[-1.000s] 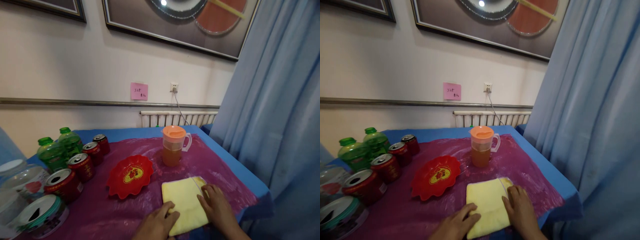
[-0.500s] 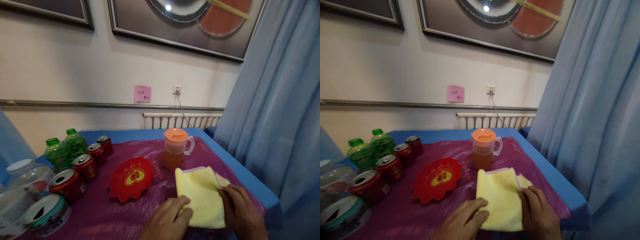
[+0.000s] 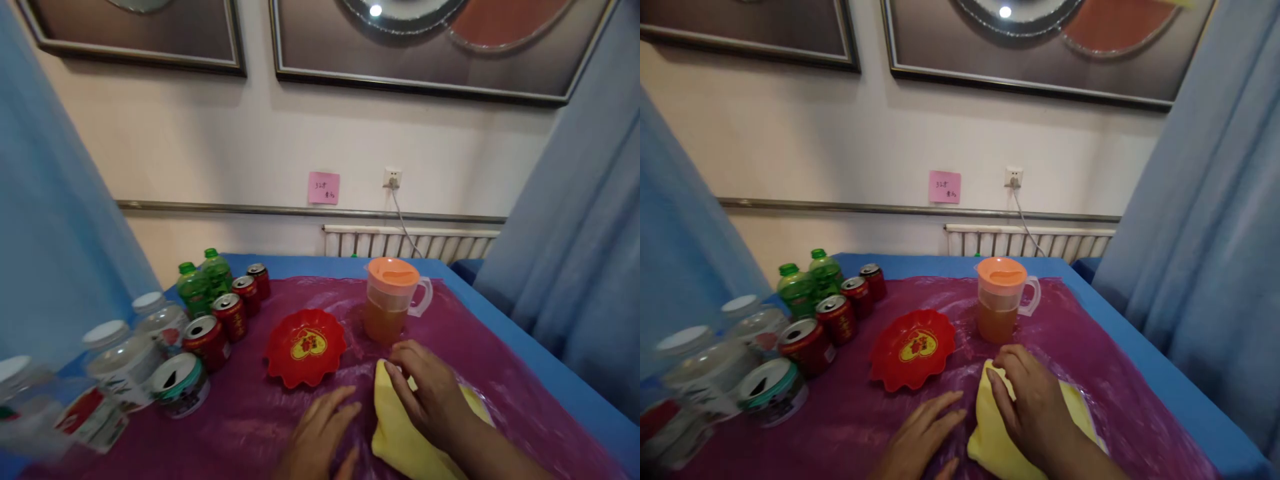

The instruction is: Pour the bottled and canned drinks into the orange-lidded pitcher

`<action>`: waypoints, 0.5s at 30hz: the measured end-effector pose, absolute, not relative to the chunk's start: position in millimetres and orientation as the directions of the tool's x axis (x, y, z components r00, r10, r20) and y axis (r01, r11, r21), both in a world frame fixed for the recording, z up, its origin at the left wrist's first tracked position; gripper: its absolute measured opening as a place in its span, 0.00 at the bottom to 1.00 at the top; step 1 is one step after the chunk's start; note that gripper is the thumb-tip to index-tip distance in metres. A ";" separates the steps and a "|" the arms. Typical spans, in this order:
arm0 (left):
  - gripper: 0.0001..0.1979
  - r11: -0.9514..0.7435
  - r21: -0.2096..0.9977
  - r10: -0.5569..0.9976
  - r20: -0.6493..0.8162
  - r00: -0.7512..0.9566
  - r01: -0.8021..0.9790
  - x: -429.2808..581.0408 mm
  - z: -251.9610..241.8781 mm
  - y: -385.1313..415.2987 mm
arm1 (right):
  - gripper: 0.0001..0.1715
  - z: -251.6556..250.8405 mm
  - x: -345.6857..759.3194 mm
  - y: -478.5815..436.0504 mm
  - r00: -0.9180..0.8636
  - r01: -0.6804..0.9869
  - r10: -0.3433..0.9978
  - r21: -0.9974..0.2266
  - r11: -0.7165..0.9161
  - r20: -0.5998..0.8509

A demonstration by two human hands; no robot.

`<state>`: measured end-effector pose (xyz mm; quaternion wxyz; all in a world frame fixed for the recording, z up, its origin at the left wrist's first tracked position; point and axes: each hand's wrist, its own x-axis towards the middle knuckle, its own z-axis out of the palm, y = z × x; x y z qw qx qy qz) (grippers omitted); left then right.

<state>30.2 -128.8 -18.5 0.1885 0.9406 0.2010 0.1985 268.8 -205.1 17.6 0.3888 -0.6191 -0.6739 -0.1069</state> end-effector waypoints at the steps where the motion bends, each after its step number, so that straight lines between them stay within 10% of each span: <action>1: 0.32 -0.839 0.428 0.498 0.356 0.791 0.335 18.7 -15.1 -128.5 | 0.10 23.9 261.9 -191.0 0.021 0.897 0.769 -0.353 0.268 0.639; 10: 0.24 -0.407 0.397 0.773 0.630 0.078 0.823 -108.4 15.5 -71.7 | 0.24 -17.5 240.0 -107.9 0.140 0.597 0.792 -0.689 0.412 0.595; 15: 0.32 -0.199 0.447 0.811 0.574 -0.109 0.872 -140.6 11.8 -54.7 | 0.22 -52.6 243.9 -108.0 0.113 0.544 0.744 -0.668 0.508 0.658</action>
